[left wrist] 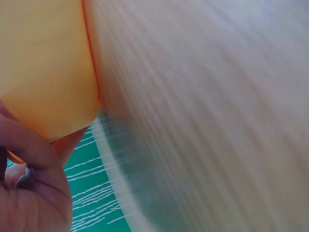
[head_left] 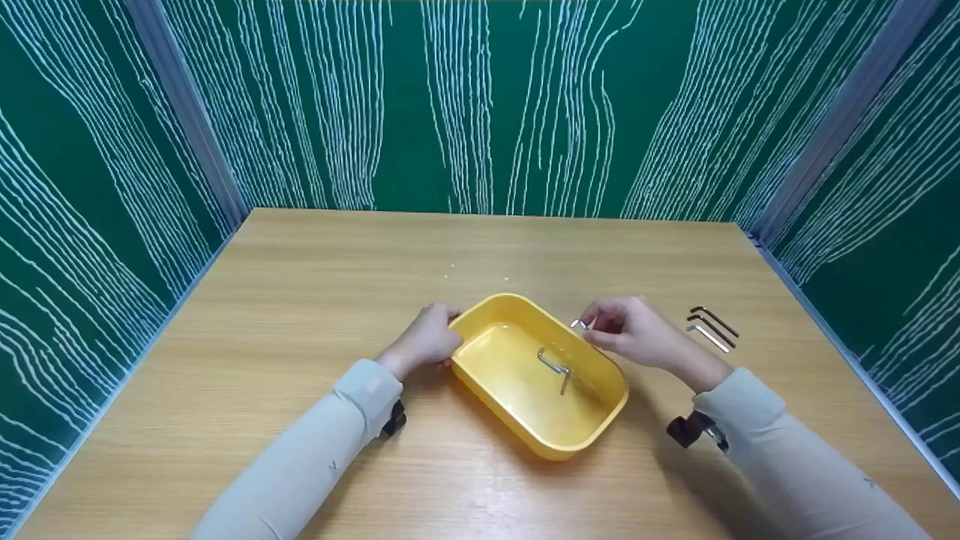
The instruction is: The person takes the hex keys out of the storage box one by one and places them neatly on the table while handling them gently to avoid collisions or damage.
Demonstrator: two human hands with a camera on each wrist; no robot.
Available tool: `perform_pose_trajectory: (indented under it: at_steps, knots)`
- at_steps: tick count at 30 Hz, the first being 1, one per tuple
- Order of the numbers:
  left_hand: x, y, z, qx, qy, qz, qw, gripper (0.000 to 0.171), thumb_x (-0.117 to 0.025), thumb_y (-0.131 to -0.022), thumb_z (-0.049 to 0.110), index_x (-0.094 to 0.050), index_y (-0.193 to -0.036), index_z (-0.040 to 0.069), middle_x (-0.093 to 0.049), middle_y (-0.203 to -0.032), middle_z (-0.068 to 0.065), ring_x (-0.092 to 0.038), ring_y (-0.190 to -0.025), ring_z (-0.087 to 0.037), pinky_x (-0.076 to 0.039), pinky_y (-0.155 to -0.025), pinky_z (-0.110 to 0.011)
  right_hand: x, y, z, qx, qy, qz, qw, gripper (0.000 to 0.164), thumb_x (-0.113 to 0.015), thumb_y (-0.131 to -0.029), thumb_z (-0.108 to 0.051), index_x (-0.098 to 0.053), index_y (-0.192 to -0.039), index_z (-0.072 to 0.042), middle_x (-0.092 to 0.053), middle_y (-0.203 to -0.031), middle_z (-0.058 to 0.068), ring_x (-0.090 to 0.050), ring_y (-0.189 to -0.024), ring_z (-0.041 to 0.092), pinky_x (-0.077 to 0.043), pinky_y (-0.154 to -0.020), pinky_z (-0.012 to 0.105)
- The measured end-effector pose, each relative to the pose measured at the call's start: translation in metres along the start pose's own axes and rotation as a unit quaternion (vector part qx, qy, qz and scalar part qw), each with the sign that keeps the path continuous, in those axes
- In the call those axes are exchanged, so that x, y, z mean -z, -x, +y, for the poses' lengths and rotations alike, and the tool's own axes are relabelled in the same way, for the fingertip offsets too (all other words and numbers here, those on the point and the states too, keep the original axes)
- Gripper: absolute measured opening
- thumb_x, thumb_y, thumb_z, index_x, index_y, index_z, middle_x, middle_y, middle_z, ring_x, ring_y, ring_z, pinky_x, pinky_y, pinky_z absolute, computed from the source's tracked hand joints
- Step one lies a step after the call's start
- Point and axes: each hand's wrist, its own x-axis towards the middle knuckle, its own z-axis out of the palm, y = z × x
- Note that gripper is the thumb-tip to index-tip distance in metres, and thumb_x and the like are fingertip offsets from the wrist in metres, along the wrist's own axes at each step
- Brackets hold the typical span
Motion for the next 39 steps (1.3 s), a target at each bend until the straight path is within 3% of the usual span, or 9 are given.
perform_pose_trajectory:
  at_steps: [15, 39]
  knots:
    - [-0.001, 0.000, -0.001, 0.007, -0.004, 0.001, 1.0000, 0.044, -0.046, -0.081, -0.005, -0.062, -0.120, 0.005, -0.069, -0.088, -0.024, -0.050, -0.039, -0.013, -0.044, -0.035, -0.022, 0.013, 0.005, 0.012, -0.028, 0.036, 0.033, 0.998, 0.010, -0.072, -0.086, -0.008, -0.072, -0.094, -0.013, -0.062, -0.070, -0.001, -0.052, -0.058, 0.014, -0.046, -0.048, 0.022]
    - [0.000, 0.002, 0.003, 0.013, 0.006, -0.004, 0.9999, 0.044, -0.046, -0.080, -0.007, -0.061, -0.120, 0.004, -0.067, -0.091, -0.025, -0.049, -0.040, -0.013, -0.044, -0.035, -0.022, 0.036, 0.016, 0.035, -0.104, 0.071, 0.022, 0.992, 0.010, -0.068, -0.090, -0.015, -0.071, -0.099, -0.013, -0.061, -0.074, 0.003, -0.053, -0.065, 0.021, -0.048, -0.052, 0.023]
